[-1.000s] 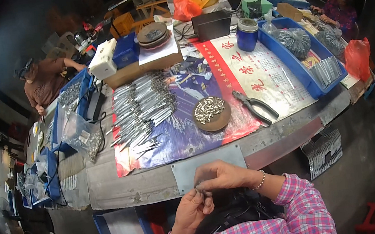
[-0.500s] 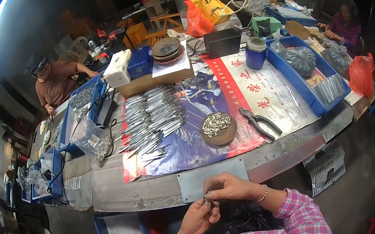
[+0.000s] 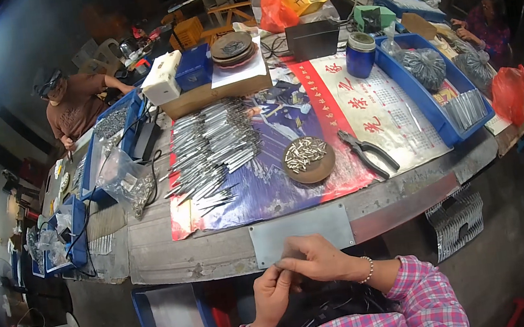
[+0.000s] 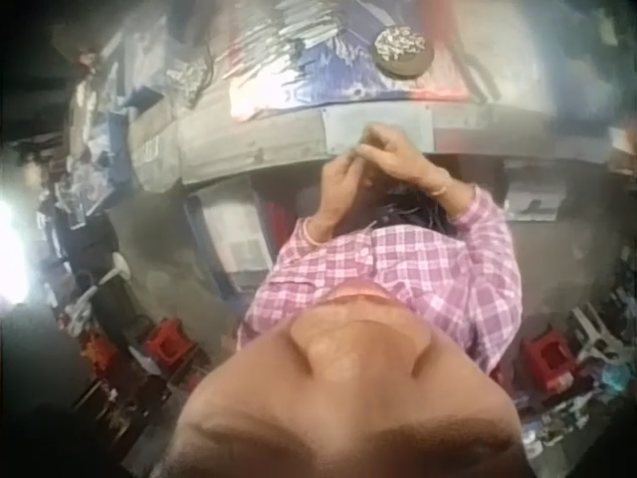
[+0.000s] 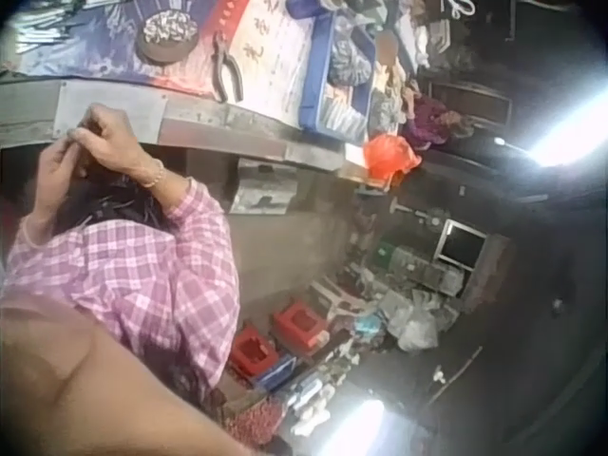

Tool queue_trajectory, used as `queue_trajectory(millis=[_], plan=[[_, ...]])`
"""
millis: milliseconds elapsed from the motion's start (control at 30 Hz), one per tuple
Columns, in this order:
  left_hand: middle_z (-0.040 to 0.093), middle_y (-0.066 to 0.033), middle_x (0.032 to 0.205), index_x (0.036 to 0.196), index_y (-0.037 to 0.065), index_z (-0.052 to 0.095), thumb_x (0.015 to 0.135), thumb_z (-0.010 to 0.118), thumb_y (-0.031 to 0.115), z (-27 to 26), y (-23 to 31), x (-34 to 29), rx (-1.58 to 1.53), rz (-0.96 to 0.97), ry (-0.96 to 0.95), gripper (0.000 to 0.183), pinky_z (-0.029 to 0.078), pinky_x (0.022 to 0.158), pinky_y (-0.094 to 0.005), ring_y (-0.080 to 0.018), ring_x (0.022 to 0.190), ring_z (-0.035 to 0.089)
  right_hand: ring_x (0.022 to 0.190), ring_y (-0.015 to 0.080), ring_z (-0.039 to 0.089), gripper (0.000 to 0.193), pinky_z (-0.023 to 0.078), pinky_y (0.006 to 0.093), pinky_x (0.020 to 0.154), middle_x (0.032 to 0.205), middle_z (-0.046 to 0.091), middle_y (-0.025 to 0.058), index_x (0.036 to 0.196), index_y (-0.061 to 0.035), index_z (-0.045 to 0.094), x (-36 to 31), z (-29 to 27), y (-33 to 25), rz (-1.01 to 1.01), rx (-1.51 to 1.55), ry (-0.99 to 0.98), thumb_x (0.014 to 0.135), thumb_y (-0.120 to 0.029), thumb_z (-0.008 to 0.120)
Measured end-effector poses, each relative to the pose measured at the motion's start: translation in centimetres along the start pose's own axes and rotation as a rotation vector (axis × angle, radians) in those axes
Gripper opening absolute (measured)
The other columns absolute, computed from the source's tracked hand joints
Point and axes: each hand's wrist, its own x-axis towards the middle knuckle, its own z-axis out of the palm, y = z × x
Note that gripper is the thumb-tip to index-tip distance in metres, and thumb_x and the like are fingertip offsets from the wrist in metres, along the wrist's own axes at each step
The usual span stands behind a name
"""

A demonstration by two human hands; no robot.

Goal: The person assembles metal components by fitting small tips onto thin rods by hand, crimping them with pliers, and placing the assembled pieces into a tray.

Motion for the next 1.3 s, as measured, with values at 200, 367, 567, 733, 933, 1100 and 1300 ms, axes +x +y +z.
queue_trajectory(millis=[200, 367, 567, 733, 933, 1100, 1300], plan=[[0.058, -0.0036, 0.074, 0.098, 0.000, 0.057, 0.094, 0.048, 0.018, -1.1, -0.2, 0.1, -0.360, -0.230, -0.229, 0.021, 0.045, 0.057, -0.0185, -0.0082, 0.060, 0.055, 0.066, 0.0083, 0.054, 0.010, 0.045, 0.0221, 0.059, 0.075, 0.056, 0.0039, 0.092, 0.0001, 0.054, -0.2, -0.7, -0.4, 0.119, 0.427, -0.035, 0.087, -0.008, 0.056], [0.057, -0.0004, 0.073, 0.094, 0.002, 0.057, 0.094, 0.049, 0.021, -1.4, -0.5, -0.8, -0.379, -0.211, -0.197, 0.021, 0.041, 0.052, -0.0155, -0.0046, 0.057, 0.052, 0.065, 0.0083, 0.053, 0.013, 0.045, 0.0207, 0.059, 0.079, 0.055, 0.0044, 0.096, 0.0003, 0.053, -0.7, -1.8, 1.4, 0.061, 0.250, 0.169, 0.085, -0.007, 0.056], [0.056, -0.0014, 0.072, 0.094, 0.002, 0.056, 0.094, 0.047, 0.021, -0.6, -0.4, -1.0, -0.411, -0.216, -0.261, 0.021, 0.041, 0.054, -0.0169, -0.0057, 0.059, 0.051, 0.065, 0.0069, 0.050, 0.010, 0.044, 0.0199, 0.058, 0.079, 0.053, 0.0028, 0.094, -0.0005, 0.053, -2.3, -3.7, 3.2, -0.046, 0.112, 0.454, 0.087, -0.008, 0.054], [0.055, -0.0004, 0.070, 0.093, 0.003, 0.057, 0.094, 0.049, 0.021, -0.1, -0.5, -1.2, -0.431, -0.186, -0.292, 0.020, 0.041, 0.053, -0.0165, -0.0051, 0.057, 0.051, 0.061, 0.0044, 0.047, 0.008, 0.039, 0.0170, 0.055, 0.076, 0.051, -0.0001, 0.091, -0.0030, 0.051, -2.2, -4.6, 5.4, -0.170, -0.042, 0.638, 0.091, -0.011, 0.051], [0.055, -0.0005, 0.070, 0.093, 0.002, 0.057, 0.093, 0.049, 0.022, -0.2, -0.6, -1.9, -0.426, -0.167, -0.265, 0.021, 0.040, 0.053, -0.0167, -0.0049, 0.058, 0.050, 0.073, 0.0081, 0.049, 0.009, 0.041, 0.0205, 0.068, 0.083, 0.052, 0.0019, 0.094, -0.0007, 0.051, -1.2, -3.9, 5.9, -0.285, -0.124, 0.797, 0.091, -0.009, 0.050], [0.056, -0.0004, 0.071, 0.094, 0.002, 0.057, 0.093, 0.049, 0.022, 0.2, -0.3, -2.5, -0.405, -0.162, -0.282, 0.021, 0.040, 0.054, -0.0165, -0.0049, 0.058, 0.050, 0.075, 0.0145, 0.052, 0.010, 0.042, 0.0254, 0.070, 0.083, 0.053, 0.0058, 0.092, 0.0013, 0.053, -1.3, -4.3, 5.8, -0.284, -0.382, 0.751, 0.088, -0.007, 0.051], [0.056, -0.0007, 0.073, 0.095, 0.002, 0.058, 0.093, 0.049, 0.021, 0.5, -0.8, -3.0, -0.424, -0.158, -0.304, 0.021, 0.041, 0.055, -0.0167, -0.0052, 0.060, 0.051, 0.077, 0.0251, 0.054, 0.012, 0.043, 0.0333, 0.072, 0.086, 0.055, 0.0146, 0.088, 0.0027, 0.052, -1.4, -4.7, 5.7, -0.243, -0.540, 0.754, 0.081, -0.007, 0.054]])
